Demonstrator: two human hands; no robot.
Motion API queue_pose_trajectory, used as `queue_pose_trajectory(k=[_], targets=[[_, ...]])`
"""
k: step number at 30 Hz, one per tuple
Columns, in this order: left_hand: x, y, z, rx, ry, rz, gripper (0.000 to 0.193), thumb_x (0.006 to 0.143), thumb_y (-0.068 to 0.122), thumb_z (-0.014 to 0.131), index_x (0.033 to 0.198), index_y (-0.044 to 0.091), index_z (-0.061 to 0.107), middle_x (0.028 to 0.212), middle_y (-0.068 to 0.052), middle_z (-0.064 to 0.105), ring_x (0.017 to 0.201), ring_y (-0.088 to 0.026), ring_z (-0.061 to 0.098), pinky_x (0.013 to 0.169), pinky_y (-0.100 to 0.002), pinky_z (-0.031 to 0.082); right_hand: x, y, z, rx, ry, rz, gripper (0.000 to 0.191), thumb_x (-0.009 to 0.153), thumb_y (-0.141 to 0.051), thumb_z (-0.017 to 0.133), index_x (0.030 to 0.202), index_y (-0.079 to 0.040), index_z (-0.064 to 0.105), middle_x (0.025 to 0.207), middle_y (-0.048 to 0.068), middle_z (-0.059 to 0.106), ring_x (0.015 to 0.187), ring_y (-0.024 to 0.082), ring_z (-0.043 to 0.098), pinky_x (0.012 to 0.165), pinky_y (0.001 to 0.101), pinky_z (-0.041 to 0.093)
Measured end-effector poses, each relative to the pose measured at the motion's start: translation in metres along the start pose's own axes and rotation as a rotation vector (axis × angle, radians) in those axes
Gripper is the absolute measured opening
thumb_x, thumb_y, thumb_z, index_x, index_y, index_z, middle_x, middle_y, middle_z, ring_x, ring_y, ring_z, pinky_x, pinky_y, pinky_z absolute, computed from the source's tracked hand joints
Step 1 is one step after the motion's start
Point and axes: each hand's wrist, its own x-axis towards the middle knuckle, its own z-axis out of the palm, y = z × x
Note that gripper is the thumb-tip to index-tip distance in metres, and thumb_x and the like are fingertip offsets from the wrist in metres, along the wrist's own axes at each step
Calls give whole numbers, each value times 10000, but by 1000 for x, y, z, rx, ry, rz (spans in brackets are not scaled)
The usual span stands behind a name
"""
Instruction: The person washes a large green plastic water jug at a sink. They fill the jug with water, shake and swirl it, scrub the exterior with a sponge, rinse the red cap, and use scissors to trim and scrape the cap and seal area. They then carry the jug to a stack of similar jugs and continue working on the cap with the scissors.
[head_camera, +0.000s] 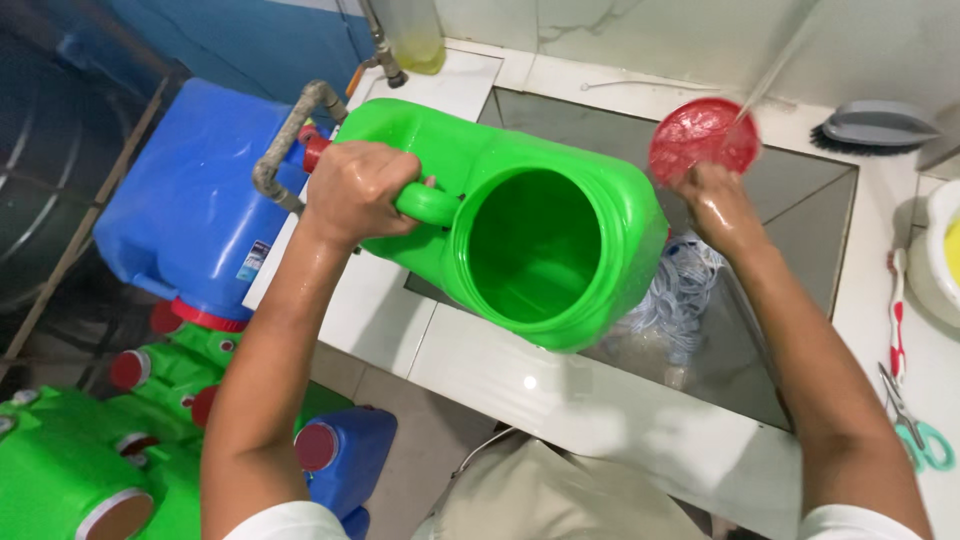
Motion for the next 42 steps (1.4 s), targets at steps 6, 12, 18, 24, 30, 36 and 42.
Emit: queue_pose_trajectory(k=[6,12,18,24,30,36,42], targets=[[-36,-3,-24,83,69,-145,333,863,182,814,727,83,526,670,-107,555,631,-319,611,572,-448,467,16,-9,-26,-173,95,-50,414,844,-13,655,1218,-153,763,1093,158,642,1071,347,609,925,476,482],[-87,-22,-85,84,130,-331,247,892,164,808,814,65,596,728,-131,602,678,-329,640,609,-408,494,40,-12,-50,-159,76,66,317,914,-65,657,1213,-123,746,1129,165,663,1116,373,623,968,505,484],[-166,-42,-206,72,259,-469,342,952,215,868,826,15,619,672,-130,566,613,-239,633,597,-332,458,68,-37,-44,123,62,484,451,938,-242,782,1152,115,610,1077,336,660,1021,508,642,859,539,526],[-287,-47,-351,171,230,-830,199,943,105,751,838,-15,632,713,-130,570,620,-159,570,603,-306,435,107,-148,-31,453,-68,595,416,1034,-264,761,1258,68,647,1046,297,712,925,371,713,747,461,559],[-416,-22,-444,387,62,-757,119,846,100,744,948,46,719,819,-114,692,735,-211,676,693,-348,518,226,-341,-21,1052,131,119,241,1121,-201,626,1224,15,605,1062,159,665,957,251,665,848,392,554],[-507,-39,-387,544,-310,-869,273,770,365,751,937,149,742,718,-167,697,675,-387,696,620,-521,559,316,-586,25,1819,-263,37,129,1117,-189,550,1098,-75,608,1012,31,631,893,153,629,798,325,541],[-576,-64,-329,441,-480,-1085,275,783,311,687,996,146,745,768,-193,722,711,-428,709,637,-569,557,300,-809,93,1155,-472,-268,368,1154,-341,484,1265,-22,632,1179,174,689,1085,286,633,1013,436,498]])
